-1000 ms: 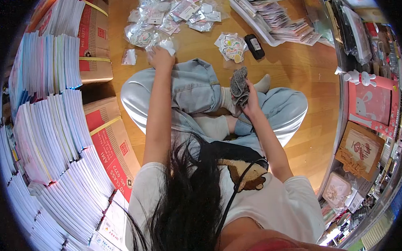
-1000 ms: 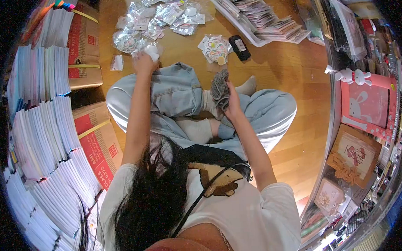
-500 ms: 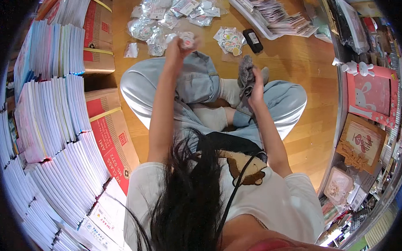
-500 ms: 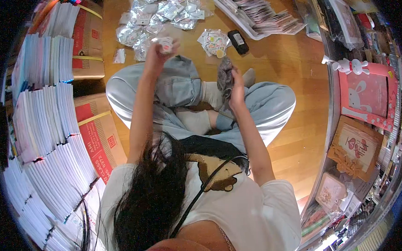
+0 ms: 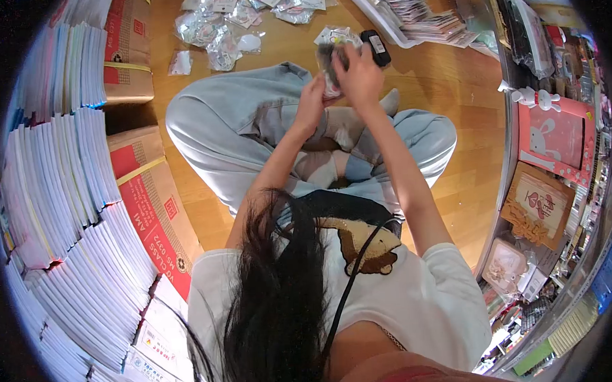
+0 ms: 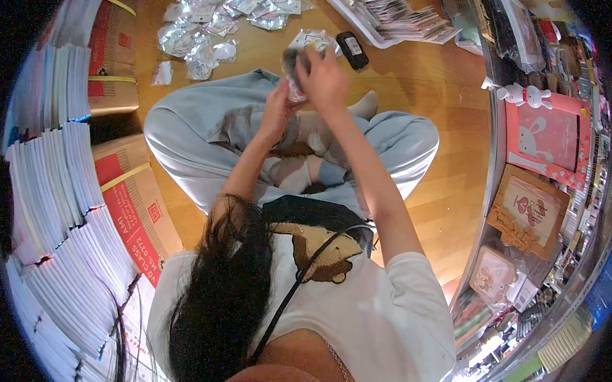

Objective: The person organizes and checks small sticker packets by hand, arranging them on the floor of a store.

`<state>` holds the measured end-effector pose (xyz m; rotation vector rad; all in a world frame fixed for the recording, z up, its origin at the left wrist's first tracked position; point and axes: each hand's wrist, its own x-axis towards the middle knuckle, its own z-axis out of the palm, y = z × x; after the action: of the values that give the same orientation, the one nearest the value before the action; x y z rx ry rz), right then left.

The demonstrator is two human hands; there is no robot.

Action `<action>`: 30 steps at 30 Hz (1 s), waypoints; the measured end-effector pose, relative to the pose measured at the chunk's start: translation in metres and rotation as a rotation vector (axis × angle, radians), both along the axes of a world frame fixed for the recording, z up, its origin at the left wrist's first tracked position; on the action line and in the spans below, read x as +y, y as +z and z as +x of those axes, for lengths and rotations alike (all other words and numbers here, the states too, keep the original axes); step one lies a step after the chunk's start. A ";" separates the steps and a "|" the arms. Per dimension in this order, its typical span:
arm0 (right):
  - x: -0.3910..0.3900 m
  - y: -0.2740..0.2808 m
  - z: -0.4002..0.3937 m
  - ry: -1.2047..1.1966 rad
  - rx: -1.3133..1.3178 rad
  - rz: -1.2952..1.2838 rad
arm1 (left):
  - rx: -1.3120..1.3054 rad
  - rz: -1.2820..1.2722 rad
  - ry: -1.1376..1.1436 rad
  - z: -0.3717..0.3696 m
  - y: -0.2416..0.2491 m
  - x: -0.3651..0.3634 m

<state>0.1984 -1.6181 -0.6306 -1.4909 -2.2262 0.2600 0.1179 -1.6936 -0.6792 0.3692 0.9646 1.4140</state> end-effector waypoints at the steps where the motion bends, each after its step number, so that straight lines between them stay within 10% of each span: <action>1: 0.014 0.000 -0.001 -0.064 0.003 -0.059 | 0.074 0.006 -0.020 0.003 0.001 -0.002; 6: -0.007 -0.019 -0.002 0.020 0.337 -0.187 | 0.223 0.030 0.047 -0.017 -0.016 0.006; 22: -0.054 0.005 -0.009 0.182 -0.205 -0.178 | -0.434 -0.122 0.199 -0.023 0.000 0.009; 30: 0.021 -0.005 -0.006 0.007 -0.158 -0.078 | 0.043 -0.088 0.031 -0.010 -0.011 0.008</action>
<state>0.1922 -1.5976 -0.6356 -1.5944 -2.3702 0.2416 0.1077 -1.6857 -0.6900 0.3216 1.0679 1.3915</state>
